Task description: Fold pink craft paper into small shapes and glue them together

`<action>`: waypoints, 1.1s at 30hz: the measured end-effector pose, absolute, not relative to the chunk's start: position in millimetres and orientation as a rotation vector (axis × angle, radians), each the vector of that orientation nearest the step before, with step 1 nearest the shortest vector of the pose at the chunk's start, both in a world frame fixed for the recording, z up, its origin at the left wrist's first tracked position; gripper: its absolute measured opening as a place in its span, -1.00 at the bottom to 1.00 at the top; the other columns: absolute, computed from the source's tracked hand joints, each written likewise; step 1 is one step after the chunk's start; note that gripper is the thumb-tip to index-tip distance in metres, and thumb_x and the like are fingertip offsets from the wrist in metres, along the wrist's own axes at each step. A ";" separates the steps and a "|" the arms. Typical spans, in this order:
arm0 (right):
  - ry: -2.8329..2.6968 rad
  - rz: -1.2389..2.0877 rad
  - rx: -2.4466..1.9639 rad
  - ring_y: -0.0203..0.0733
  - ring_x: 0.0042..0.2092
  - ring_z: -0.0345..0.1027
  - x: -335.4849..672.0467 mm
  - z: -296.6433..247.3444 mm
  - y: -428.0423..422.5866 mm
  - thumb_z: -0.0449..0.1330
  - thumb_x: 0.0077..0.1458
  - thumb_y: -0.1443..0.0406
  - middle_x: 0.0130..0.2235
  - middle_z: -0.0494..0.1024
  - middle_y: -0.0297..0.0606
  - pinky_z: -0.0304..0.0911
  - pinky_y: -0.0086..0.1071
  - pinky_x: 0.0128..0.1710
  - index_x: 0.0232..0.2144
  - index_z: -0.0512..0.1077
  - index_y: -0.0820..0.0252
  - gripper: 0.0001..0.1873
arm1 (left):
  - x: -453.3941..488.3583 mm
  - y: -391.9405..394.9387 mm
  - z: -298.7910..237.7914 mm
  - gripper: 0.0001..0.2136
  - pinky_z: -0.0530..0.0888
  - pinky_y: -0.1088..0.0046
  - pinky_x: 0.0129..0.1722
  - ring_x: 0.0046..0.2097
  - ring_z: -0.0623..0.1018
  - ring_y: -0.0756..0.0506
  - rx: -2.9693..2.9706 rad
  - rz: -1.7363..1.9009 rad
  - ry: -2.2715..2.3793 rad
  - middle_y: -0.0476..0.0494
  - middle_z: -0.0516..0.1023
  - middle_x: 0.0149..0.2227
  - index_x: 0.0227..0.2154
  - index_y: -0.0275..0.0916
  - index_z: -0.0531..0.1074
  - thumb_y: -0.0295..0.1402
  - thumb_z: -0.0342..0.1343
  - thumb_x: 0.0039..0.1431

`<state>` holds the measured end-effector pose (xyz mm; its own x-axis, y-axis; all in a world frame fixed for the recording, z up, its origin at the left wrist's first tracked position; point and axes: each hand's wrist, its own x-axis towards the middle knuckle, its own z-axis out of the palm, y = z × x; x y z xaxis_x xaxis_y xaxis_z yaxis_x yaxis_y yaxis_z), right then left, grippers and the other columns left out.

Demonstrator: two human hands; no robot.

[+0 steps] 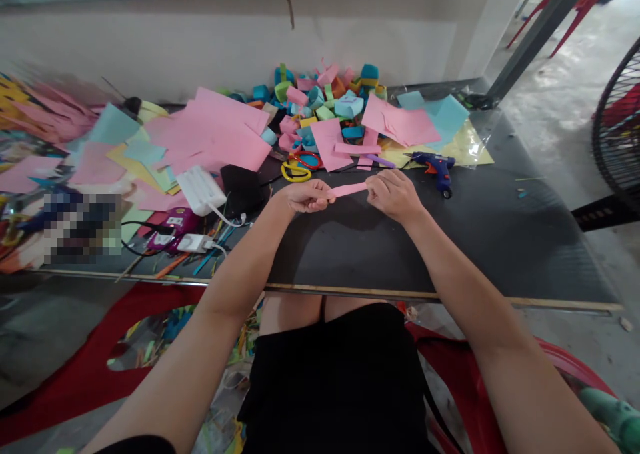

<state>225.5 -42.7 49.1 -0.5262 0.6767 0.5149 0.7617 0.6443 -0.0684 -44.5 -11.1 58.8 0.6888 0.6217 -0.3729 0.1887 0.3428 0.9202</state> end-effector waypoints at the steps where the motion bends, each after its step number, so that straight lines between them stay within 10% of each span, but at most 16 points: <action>1: -2.345 -0.211 -1.161 -0.02 -0.12 0.51 228.8 50.0 -42.0 0.09 0.18 0.43 -0.22 0.67 -0.19 0.36 -0.08 -0.06 -0.46 0.28 0.04 -0.78 | -46.8 -10.5 59.1 -0.61 0.20 0.47 -0.66 -0.63 0.22 0.09 1.224 0.327 0.799 0.03 0.28 -0.69 -0.57 -0.22 0.57 -0.05 0.57 -0.20; 9: -1.726 -0.100 -1.102 -0.10 -0.25 0.44 245.4 32.8 -25.8 0.23 0.15 0.22 -0.36 0.55 -0.30 0.40 -0.06 -0.08 -0.42 0.26 0.03 -0.80 | -53.4 -8.7 57.2 -0.66 0.31 0.53 -0.61 -0.61 0.36 0.10 1.227 0.405 0.774 -0.02 0.44 -0.64 -0.50 -0.24 0.61 -0.10 0.55 -0.11; 15: -1.446 0.751 -0.975 -0.21 -0.39 0.40 201.8 16.9 -27.1 0.28 0.11 -0.24 -0.38 0.57 -0.33 0.31 -0.30 -0.45 -0.33 0.51 0.07 -0.48 | -4.7 -22.7 36.0 -0.63 0.63 0.48 -0.32 -0.44 0.61 0.02 1.360 0.558 0.860 -0.21 0.69 -0.39 -0.29 -0.36 0.62 -0.10 0.45 0.10; 19: -1.459 0.456 -1.126 -0.18 -0.45 0.39 205.6 23.8 -33.4 0.20 0.22 -0.25 -0.53 0.47 -0.32 0.36 -0.23 -0.38 -0.55 0.49 0.12 -0.37 | 10.1 -22.3 17.5 -0.47 0.68 0.26 -0.08 -0.05 0.71 -0.20 1.648 0.780 0.908 -0.42 0.70 -0.03 -0.01 -0.34 0.57 0.07 0.28 0.25; 23: -1.653 -0.123 -1.184 0.05 -0.03 0.58 224.4 31.7 -33.2 0.08 0.42 -0.03 -0.17 0.70 -0.19 0.43 0.02 0.03 -0.20 0.65 0.01 -0.58 | 2.3 -15.2 10.0 -0.26 0.57 0.07 0.19 0.38 0.44 -0.37 2.173 1.181 1.151 -0.41 0.38 0.38 0.34 -0.15 0.32 0.13 0.29 0.22; 33: -2.041 -0.365 -1.059 0.01 0.10 0.52 209.6 27.6 -35.4 0.14 0.40 0.19 0.06 0.69 -0.21 0.36 -0.02 0.13 0.00 0.56 -0.05 -0.76 | -0.6 -35.1 23.3 -0.73 0.54 0.29 -0.10 -0.09 0.68 -0.11 3.011 1.345 1.011 -0.13 0.75 -0.09 -0.02 -0.13 0.62 -0.37 -0.01 0.52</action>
